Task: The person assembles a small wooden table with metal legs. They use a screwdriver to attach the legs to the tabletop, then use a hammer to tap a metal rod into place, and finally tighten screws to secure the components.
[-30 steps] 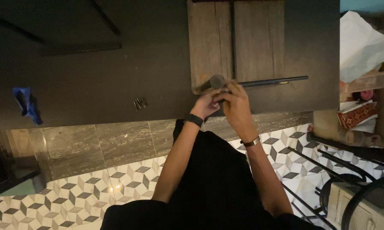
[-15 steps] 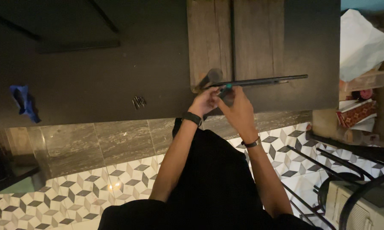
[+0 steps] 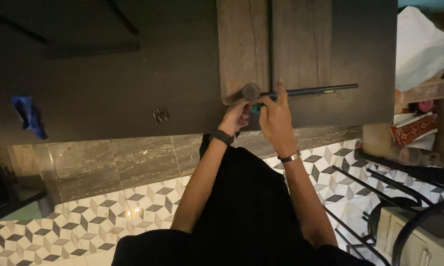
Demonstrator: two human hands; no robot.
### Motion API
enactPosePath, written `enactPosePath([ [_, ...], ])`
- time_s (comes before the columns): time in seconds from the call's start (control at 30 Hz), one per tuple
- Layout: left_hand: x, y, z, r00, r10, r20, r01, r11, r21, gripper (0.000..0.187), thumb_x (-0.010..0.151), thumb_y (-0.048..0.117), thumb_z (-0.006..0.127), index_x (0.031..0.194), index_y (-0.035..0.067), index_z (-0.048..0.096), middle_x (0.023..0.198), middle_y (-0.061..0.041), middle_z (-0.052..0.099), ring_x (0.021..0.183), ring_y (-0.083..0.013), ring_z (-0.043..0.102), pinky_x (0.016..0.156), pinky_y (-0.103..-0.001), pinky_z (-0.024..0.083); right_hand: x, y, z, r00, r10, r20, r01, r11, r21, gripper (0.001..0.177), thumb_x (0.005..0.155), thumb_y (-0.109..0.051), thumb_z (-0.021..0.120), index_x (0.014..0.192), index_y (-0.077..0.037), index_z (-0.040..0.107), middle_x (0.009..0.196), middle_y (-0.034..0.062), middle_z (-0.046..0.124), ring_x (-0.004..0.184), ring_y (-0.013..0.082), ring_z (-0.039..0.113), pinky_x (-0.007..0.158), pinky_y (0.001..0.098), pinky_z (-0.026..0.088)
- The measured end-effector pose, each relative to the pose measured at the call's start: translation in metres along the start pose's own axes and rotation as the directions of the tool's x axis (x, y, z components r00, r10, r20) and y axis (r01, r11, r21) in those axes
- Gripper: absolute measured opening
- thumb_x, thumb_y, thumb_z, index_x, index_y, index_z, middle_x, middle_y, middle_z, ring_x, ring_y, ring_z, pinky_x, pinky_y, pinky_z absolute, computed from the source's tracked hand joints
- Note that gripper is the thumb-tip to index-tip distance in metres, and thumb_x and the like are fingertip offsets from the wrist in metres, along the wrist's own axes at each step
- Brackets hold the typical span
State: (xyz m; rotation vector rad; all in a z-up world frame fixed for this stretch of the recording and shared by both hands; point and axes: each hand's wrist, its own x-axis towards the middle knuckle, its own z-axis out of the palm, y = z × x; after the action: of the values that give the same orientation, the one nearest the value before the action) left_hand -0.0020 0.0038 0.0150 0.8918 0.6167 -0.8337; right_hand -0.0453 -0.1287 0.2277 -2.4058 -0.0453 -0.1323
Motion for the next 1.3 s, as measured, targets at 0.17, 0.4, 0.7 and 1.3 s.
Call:
enactPosePath([
  [0.17, -0.042, 0.009, 0.006, 0.766, 0.64, -0.059, -0.531, 0.681, 0.504, 0.026, 0.1, 0.028, 0.068, 0.113, 0.006, 0.07, 0.092, 0.0, 0.071, 0.082, -0.0187, 0.064, 0.07, -0.035, 0.052, -0.004, 0.008, 0.009, 0.994, 0.098, 0.045, -0.102, 0.992, 0.08, 0.023, 0.1, -0.015, 0.064, 0.121, -0.006, 0.065, 0.164, 0.0343, 0.016, 0.146, 0.0523, 0.038, 0.109, 0.0514, 0.047],
  [0.4, -0.118, 0.051, 0.023, 0.25, 0.915, 0.315, -0.581, -0.119, 0.805, 0.052, 0.088, 0.015, 0.075, 0.133, -0.001, 0.053, 0.117, -0.026, 0.064, 0.101, -0.0408, 0.064, 0.083, -0.042, 0.055, -0.007, 0.035, 0.029, 0.992, 0.097, -0.087, -0.022, 0.782, 0.623, 0.104, 0.1, 0.005, 0.068, 0.161, -0.002, -0.016, 0.169, 0.0325, 0.005, 0.156, 0.0372, 0.031, 0.116, 0.0448, 0.05],
  [0.7, -0.12, 0.06, 0.03, 0.522, 0.81, 0.268, -0.703, 0.23, 0.673, 0.033, 0.102, 0.01, 0.066, 0.133, 0.003, 0.056, 0.114, -0.018, 0.073, 0.1, -0.0287, 0.076, 0.08, -0.036, 0.06, -0.003, 0.026, 0.022, 0.945, 0.287, 0.155, -0.318, 0.914, 0.253, 0.06, 0.099, 0.001, 0.06, 0.153, -0.003, 0.034, 0.126, 0.0249, 0.067, 0.122, 0.0403, 0.068, 0.094, 0.0362, 0.054],
  [1.3, -0.124, 0.066, 0.033, 0.494, 0.819, 0.291, -0.699, 0.176, 0.693, 0.039, 0.104, 0.014, 0.063, 0.14, 0.002, 0.054, 0.125, -0.023, 0.069, 0.113, -0.0356, 0.072, 0.089, -0.041, 0.059, -0.008, -0.027, -0.02, 0.975, -0.208, -0.076, 0.195, 0.969, -0.151, 0.025, 0.094, -0.012, 0.072, 0.119, -0.005, 0.071, 0.12, 0.0169, 0.067, 0.105, 0.0352, 0.064, 0.086, 0.0455, 0.054],
])
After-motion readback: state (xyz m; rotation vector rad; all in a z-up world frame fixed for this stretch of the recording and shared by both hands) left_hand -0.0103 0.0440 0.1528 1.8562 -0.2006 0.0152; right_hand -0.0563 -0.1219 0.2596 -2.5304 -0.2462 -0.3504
